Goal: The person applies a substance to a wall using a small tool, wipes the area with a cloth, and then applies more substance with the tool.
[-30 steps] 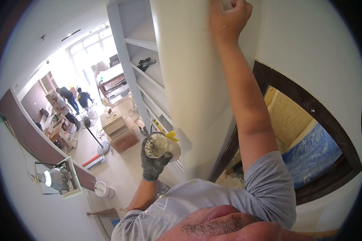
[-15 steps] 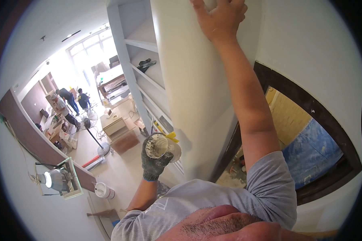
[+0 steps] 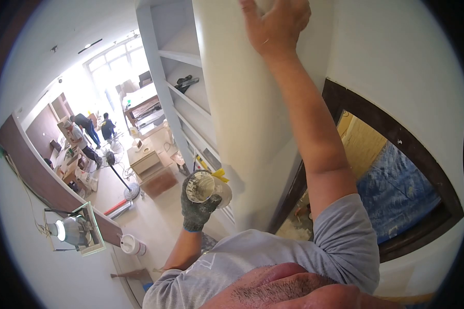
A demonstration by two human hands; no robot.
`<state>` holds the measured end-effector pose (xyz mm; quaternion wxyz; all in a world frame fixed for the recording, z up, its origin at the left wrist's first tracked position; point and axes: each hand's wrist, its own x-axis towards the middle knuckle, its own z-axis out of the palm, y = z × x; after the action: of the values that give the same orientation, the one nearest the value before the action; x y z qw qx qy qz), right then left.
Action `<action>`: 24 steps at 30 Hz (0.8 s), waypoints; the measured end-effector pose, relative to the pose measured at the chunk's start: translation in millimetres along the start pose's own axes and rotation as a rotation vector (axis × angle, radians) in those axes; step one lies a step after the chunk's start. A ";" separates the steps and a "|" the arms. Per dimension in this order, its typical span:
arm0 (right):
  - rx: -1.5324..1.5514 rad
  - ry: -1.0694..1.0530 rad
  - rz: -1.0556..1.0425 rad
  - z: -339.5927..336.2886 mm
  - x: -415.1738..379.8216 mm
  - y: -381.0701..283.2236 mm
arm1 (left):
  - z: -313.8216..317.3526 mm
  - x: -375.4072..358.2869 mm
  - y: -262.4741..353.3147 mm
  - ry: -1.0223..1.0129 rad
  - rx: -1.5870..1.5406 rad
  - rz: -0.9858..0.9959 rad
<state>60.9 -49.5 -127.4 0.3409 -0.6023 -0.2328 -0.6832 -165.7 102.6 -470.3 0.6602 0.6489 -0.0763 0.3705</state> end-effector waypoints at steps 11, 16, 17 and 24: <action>-0.002 -0.215 0.344 -11.2 11.6 -1.2 | -3.3 -3.5 0.5 0.019 -0.005 0.004; -0.002 -0.211 0.301 -16.6 13.4 -6.8 | -5.4 -2.1 -1.2 0.009 -0.006 -0.003; -0.020 -0.199 0.253 -16.5 13.0 -6.5 | -6.0 -2.1 -1.9 0.010 -0.002 -0.007; 0.188 -0.008 0.063 -9.0 3.5 7.4 | -6.0 -1.7 -5.4 0.010 -0.012 -0.015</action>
<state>60.3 -61.6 -126.2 0.4164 -0.5776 -0.2782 -0.6447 -166.0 108.1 -476.5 0.6673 0.6435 -0.0706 0.3684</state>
